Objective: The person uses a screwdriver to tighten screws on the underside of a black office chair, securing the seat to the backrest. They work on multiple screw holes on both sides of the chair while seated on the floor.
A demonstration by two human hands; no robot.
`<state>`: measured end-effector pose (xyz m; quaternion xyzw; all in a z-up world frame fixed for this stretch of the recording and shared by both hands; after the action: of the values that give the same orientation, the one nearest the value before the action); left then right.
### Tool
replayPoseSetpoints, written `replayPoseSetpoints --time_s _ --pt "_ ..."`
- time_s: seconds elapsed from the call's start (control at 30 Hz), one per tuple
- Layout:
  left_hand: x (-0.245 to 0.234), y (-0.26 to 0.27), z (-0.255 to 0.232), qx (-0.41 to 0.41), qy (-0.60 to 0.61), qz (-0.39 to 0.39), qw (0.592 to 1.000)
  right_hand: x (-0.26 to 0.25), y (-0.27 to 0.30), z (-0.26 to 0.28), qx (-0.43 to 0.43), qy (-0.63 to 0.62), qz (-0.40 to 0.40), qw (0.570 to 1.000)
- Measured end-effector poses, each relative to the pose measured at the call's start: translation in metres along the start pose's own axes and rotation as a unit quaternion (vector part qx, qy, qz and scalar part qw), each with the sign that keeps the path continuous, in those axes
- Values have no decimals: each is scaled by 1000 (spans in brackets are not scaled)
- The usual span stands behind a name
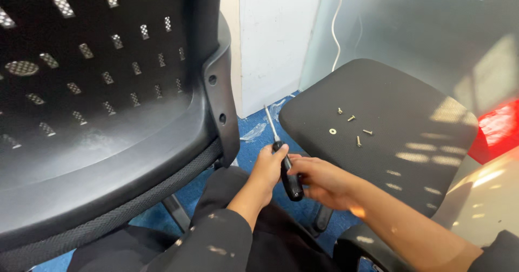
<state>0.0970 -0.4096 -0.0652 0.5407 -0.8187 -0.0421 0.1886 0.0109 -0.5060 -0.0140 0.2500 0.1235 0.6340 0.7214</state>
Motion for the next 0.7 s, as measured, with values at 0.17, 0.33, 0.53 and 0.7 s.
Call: replayPoseSetpoints --time_s 0.17,0.33,0.53,0.7 --pt "2 3 30 -87 -33 -11 996 -89 -72 -25 -89 103 -182 974" --pt "-2 6 47 -122 -5 -1 993 -224 -120 -26 -167 210 -395 879" --pt "-12 2 51 -138 20 13 990 -342 -154 -18 -105 374 -423 819" --pt "-15 1 51 -117 71 37 990 -371 -181 -16 -258 515 -376 726"
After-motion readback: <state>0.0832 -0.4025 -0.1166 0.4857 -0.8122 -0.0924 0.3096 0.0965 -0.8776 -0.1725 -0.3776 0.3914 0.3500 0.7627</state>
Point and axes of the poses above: each hand's wrist, its own y-axis away from the middle knuckle, its own x-axis out of the palm, z = x × y, the point moved 5 cm from there along -y, towards the middle knuckle, and after that the axes turned 6 degrees about -z, right-handed, at the moved point
